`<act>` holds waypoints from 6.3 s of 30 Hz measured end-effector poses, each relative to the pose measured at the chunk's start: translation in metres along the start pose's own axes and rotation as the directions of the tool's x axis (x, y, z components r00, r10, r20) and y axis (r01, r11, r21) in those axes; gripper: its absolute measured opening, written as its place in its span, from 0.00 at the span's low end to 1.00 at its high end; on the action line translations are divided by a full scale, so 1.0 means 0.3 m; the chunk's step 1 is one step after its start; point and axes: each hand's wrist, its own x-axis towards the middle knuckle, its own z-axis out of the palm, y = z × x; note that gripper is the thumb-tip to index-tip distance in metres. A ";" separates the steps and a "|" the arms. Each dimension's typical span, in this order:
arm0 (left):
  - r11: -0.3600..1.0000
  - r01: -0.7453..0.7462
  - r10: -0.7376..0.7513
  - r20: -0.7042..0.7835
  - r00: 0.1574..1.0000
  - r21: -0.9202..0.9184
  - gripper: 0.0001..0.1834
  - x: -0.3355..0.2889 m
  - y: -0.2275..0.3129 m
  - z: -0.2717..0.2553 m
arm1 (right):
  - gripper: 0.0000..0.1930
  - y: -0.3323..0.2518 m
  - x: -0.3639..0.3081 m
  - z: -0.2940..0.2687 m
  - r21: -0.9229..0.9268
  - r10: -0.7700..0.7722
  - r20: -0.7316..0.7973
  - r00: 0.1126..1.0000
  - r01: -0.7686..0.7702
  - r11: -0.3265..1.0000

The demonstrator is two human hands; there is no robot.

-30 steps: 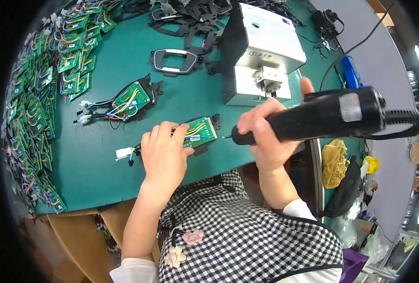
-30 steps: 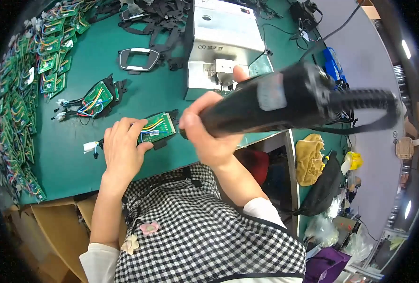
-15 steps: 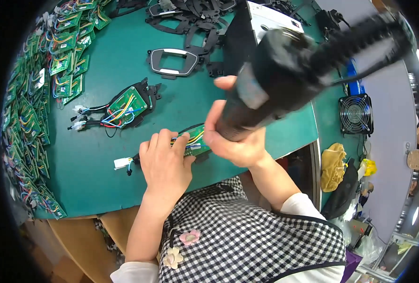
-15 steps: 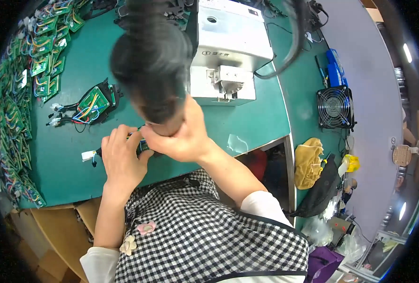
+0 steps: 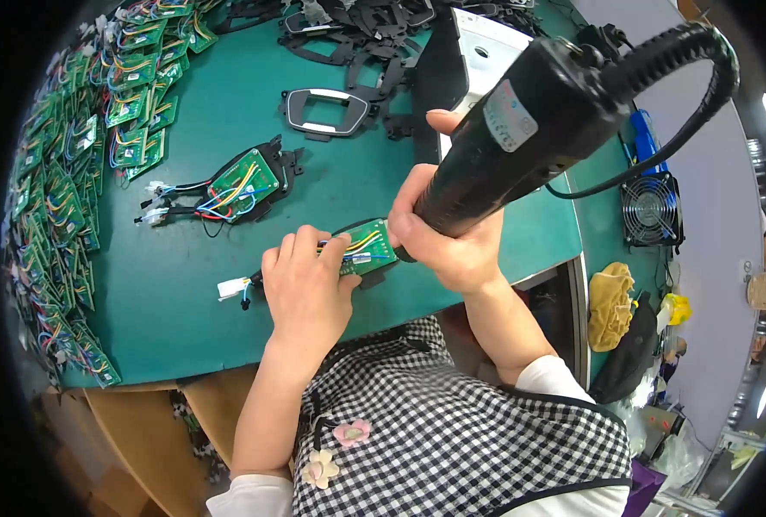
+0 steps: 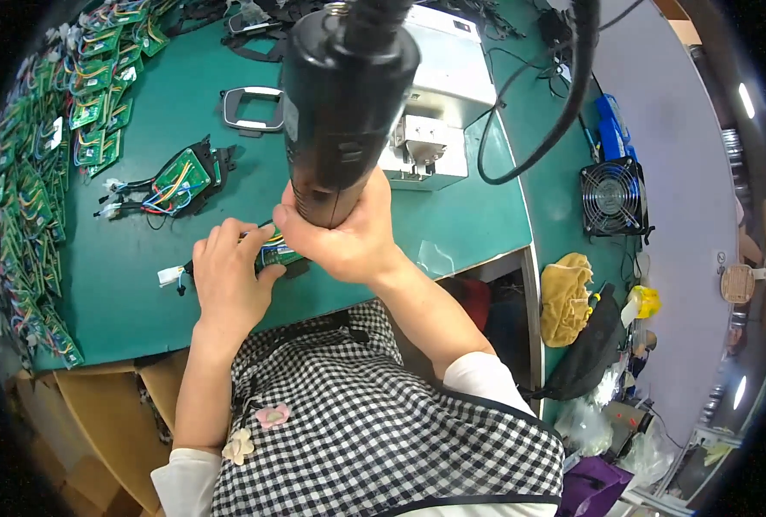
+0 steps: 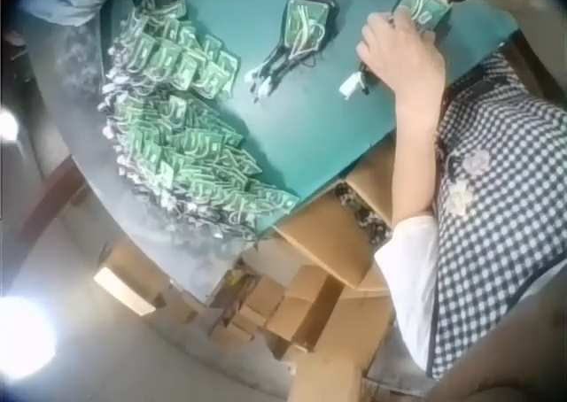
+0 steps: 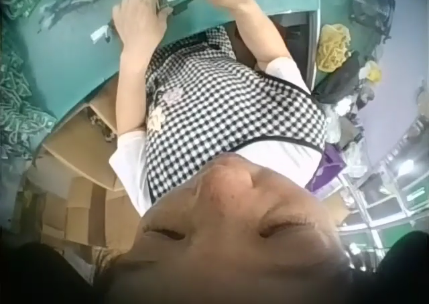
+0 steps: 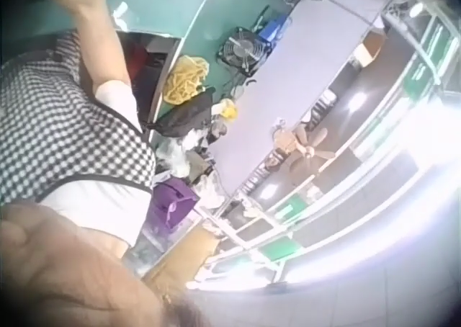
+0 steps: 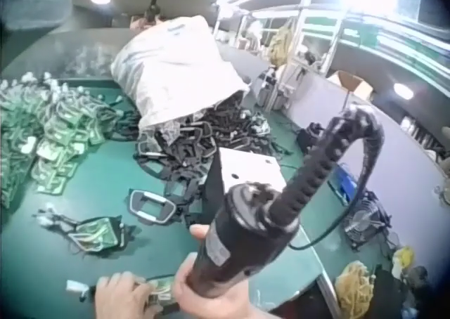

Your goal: The person assembles electronic circuit boards into plastic frames, securing them with an electric screwdriver.

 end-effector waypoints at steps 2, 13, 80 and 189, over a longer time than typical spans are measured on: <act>1.000 0.006 -0.006 0.006 1.000 0.003 0.24 0.002 0.001 0.000 | 0.09 0.011 0.002 0.000 -0.014 0.015 0.017 1.000 -0.014 1.000; 0.998 0.028 -0.029 0.022 0.999 0.051 0.23 -0.008 0.006 0.008 | 0.29 0.012 0.040 0.016 -0.194 0.201 0.315 0.928 -0.145 0.970; 0.991 -0.045 0.025 -0.159 0.987 -0.129 0.15 -0.038 -0.030 0.066 | 0.26 0.123 0.091 0.159 -0.124 0.034 -0.002 0.999 -0.034 0.992; 0.974 -0.226 0.225 -0.063 0.972 -0.002 0.18 0.023 -0.089 0.018 | 0.40 -0.149 0.095 -0.210 -0.259 -0.354 -0.266 0.896 0.288 0.922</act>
